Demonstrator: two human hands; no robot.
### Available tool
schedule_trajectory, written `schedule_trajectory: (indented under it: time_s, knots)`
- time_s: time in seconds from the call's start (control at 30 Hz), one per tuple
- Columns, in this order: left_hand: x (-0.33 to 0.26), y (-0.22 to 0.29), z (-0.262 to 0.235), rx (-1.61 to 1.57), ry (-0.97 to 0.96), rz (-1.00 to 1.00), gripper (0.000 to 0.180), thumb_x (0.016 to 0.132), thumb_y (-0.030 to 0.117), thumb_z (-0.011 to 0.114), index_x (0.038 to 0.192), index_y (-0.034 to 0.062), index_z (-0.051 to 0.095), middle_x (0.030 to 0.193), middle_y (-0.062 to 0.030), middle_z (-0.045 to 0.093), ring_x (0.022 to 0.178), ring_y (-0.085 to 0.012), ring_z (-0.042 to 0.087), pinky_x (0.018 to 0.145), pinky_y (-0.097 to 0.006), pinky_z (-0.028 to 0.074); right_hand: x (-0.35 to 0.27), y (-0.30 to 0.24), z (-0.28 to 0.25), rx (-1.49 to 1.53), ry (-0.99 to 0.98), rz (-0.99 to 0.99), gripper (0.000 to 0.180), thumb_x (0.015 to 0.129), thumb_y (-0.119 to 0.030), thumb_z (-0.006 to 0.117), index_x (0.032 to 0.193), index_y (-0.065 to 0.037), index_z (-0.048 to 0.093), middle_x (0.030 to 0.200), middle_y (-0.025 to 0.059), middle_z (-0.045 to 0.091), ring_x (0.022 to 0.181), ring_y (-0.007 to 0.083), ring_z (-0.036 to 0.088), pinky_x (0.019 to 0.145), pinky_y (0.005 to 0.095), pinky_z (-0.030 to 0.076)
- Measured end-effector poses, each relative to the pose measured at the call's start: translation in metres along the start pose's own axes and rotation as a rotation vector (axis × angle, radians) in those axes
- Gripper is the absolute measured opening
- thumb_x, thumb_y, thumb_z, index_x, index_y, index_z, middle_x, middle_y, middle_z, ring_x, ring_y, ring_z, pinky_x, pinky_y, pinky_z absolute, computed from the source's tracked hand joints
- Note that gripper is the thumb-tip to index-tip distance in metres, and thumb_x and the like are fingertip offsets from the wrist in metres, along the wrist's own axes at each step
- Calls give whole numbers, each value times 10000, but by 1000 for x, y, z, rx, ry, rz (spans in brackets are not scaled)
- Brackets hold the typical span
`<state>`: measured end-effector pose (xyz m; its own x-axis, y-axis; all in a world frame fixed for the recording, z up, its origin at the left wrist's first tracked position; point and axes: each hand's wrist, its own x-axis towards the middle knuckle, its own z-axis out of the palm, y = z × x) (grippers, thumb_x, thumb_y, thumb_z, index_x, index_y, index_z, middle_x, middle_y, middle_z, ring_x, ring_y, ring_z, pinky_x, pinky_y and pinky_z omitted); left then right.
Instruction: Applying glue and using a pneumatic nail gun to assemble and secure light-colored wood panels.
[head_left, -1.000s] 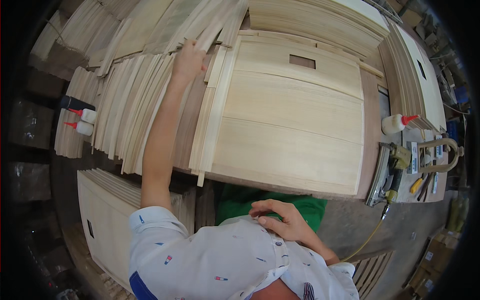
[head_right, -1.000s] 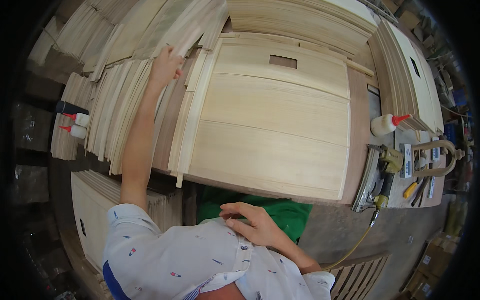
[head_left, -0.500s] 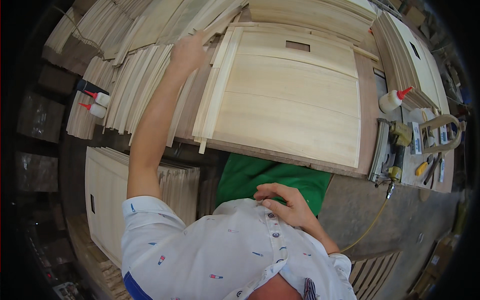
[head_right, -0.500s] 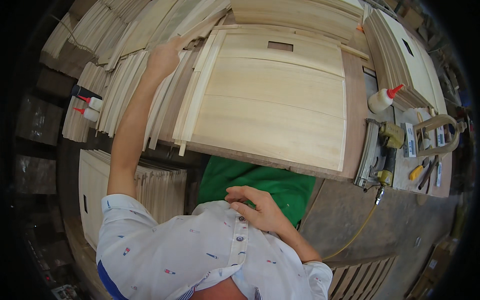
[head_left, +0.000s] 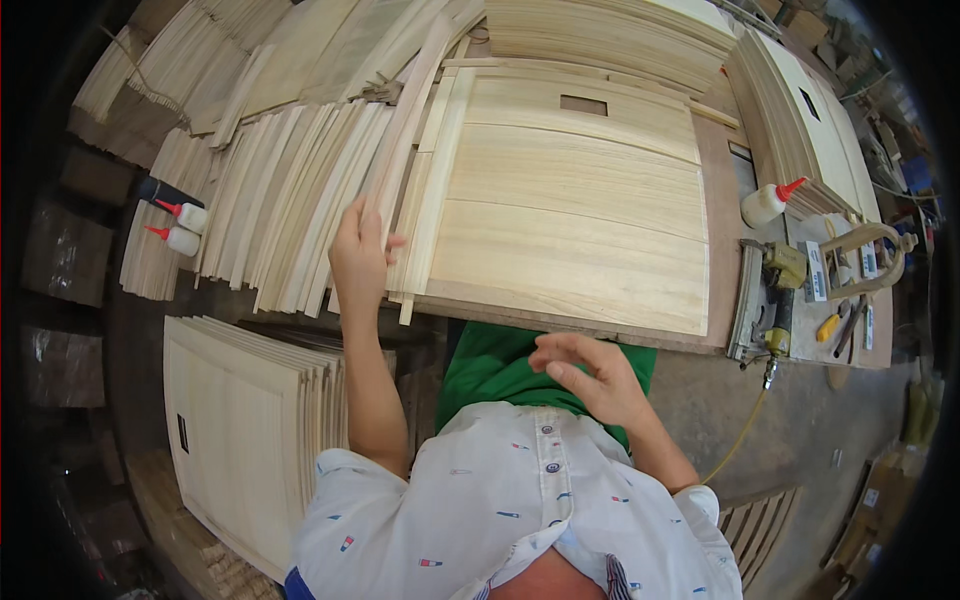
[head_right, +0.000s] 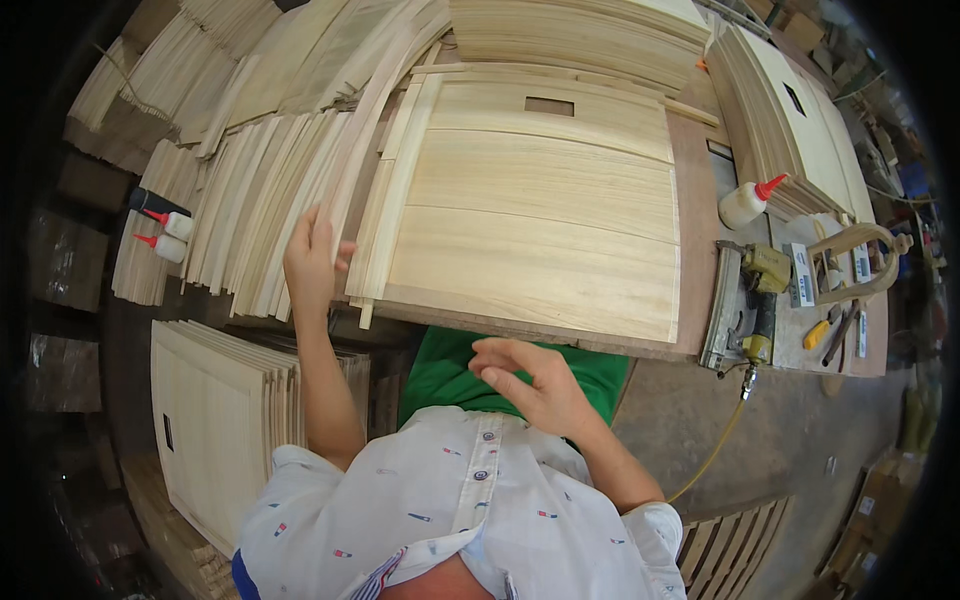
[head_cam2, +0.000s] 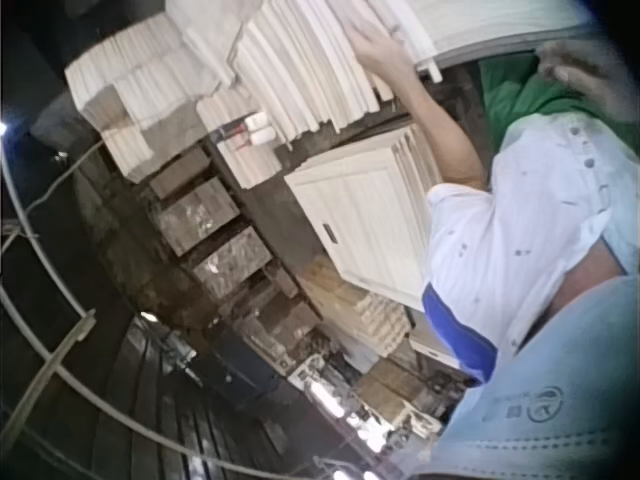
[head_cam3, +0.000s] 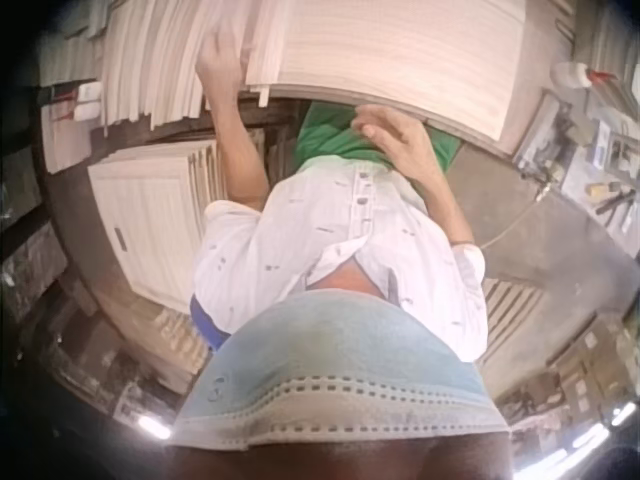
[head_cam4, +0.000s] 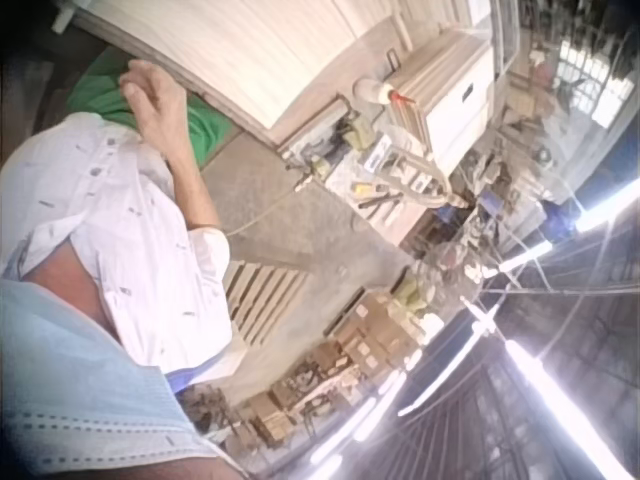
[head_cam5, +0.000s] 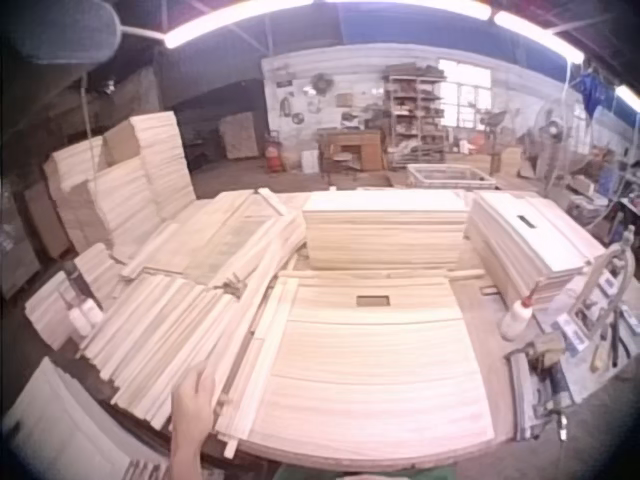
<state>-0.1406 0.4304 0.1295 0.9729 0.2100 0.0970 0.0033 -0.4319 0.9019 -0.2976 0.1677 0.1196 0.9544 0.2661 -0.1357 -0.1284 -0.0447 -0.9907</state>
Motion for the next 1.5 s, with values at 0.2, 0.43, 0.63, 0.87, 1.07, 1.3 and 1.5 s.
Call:
schedule_trajectory:
  time_s: [0.2, 0.43, 0.63, 0.87, 1.07, 1.3, 1.5]
  knots:
    - [-48, -23, 1, -173, -30, -131, 393, 1021, 251, 434, 1304, 1, 546, 858, -83, 654, 664, -89, 583, 526, -225, 419, 34, -19, -12, -103, 102, -54, 329, 948, -159, 575, 1199, 53, 572, 1014, 140, 693, 937, 199, 664, 843, 318, 509]
    - [-71, -40, -10, -287, -250, -167, 346, 999, 184, 492, 1269, -12, 584, 989, -58, 641, 806, -90, 555, 688, -238, 425, 51, -11, -65, 60, 342, 6, 344, 961, -191, 561, 1202, 55, 575, 988, 120, 682, 896, 166, 651, 784, 289, 520]
    - [-81, -19, 45, -502, -545, -177, 509, 866, 7, 620, 1352, -4, 469, 1263, -103, 536, 1162, -184, 522, 916, -279, 437, 50, -1, -87, 270, 503, 33, 450, 985, -237, 533, 1304, 74, 470, 1049, 162, 651, 899, 188, 655, 763, 293, 530]
    - [-134, 33, 174, -187, -720, 238, 690, 724, -22, 760, 1319, 38, 416, 1060, -76, 451, 1032, -190, 474, 965, -333, 420, 53, 7, -100, 182, 805, -23, 466, 935, -257, 619, 1247, 48, 456, 979, 122, 605, 859, 152, 613, 744, 291, 508]
    - [-164, 39, 236, -391, -1079, 60, 695, 745, 11, 784, 1287, 21, 349, 943, -78, 464, 765, -138, 517, 663, -289, 481, 21, 20, -152, -159, 1086, 18, 522, 842, -107, 678, 1274, 55, 433, 1085, 163, 594, 979, 259, 596, 858, 359, 475]
    - [-160, 64, 270, -495, -1234, -12, 530, 834, 38, 704, 1262, 16, 393, 907, -62, 517, 794, -132, 558, 703, -283, 480, 3, 22, -193, -567, 1040, 199, 654, 834, -167, 677, 1366, 81, 389, 1278, 292, 515, 1168, 392, 535, 978, 401, 421]
    - [-30, 83, 345, -108, -772, 841, 387, 863, 177, 660, 1205, 21, 565, 1207, -188, 562, 1078, -347, 550, 928, -408, 450, 12, 26, -213, -531, 855, 310, 610, 838, -198, 663, 1328, 90, 441, 1238, 319, 541, 1149, 411, 550, 961, 417, 431]
